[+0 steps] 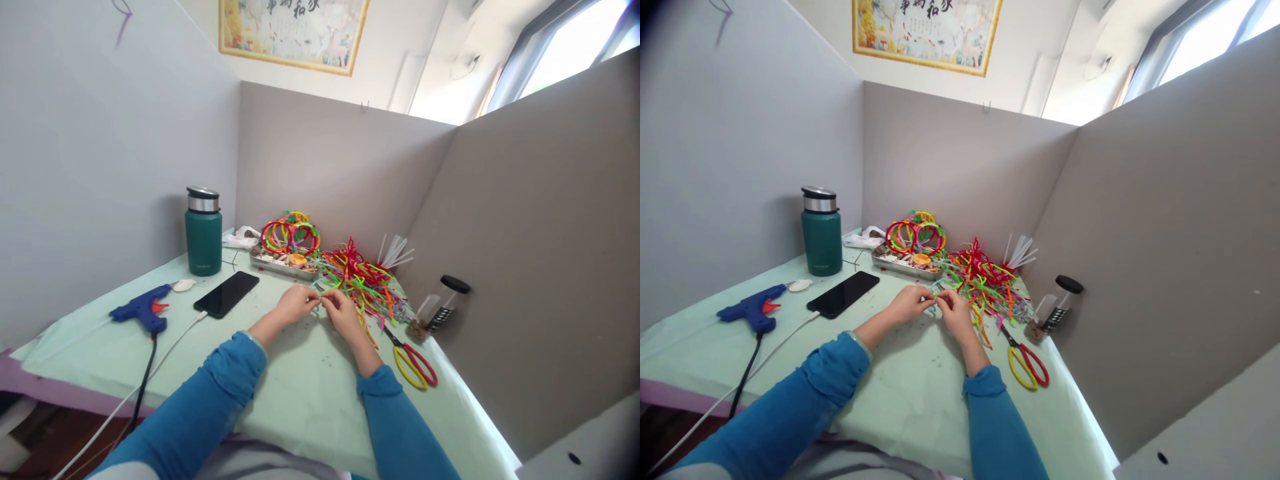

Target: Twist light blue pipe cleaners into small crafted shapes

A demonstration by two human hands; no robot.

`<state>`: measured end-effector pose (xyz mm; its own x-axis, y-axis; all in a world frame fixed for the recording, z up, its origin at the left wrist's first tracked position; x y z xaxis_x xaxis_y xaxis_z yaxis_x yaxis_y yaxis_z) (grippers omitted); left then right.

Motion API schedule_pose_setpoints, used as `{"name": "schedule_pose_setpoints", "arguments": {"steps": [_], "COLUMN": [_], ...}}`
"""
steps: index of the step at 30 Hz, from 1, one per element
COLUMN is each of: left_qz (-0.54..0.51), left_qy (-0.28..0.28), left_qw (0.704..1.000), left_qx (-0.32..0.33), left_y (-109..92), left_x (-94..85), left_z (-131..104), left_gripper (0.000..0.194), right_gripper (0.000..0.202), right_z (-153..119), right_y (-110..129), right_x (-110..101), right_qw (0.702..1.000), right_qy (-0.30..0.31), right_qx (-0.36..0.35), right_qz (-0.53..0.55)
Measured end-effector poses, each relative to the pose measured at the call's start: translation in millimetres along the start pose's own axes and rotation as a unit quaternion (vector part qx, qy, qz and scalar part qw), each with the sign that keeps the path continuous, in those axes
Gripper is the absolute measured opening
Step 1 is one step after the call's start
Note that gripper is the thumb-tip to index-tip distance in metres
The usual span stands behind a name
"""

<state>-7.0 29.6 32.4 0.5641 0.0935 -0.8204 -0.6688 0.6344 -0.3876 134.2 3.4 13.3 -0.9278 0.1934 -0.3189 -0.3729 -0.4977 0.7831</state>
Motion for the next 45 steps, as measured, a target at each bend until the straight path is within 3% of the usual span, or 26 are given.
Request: {"name": "schedule_pose_setpoints", "arguments": {"steps": [15,45], "left_qz": [0.012,-0.023], "left_qy": [0.016,0.029], "left_qw": [1.000,0.999], "left_qx": [-0.015,-0.023], "left_y": [3,2], "left_x": [2.5,2.6], "left_z": [0,0], "left_gripper": [0.026,0.021], "right_gripper": [0.021,0.019], "right_z": [-4,-4], "right_y": [9,13], "right_x": [0,1], "right_qw": [0.994,0.991], "right_qy": [0.016,0.001], "right_qx": [-0.068,-0.068], "right_qz": [-0.089,-0.115]}}
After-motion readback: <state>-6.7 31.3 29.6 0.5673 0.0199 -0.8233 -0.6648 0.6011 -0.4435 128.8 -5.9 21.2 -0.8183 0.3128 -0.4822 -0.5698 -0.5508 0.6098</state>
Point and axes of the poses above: each hand's wrist, its own z-axis towards the middle knuckle, its own x-axis out of the palm, y = z × x, the point moved 4 cm from there along z, towards the middle knuckle, and after that the axes turned 3 degrees about z, right-handed, at the moved point
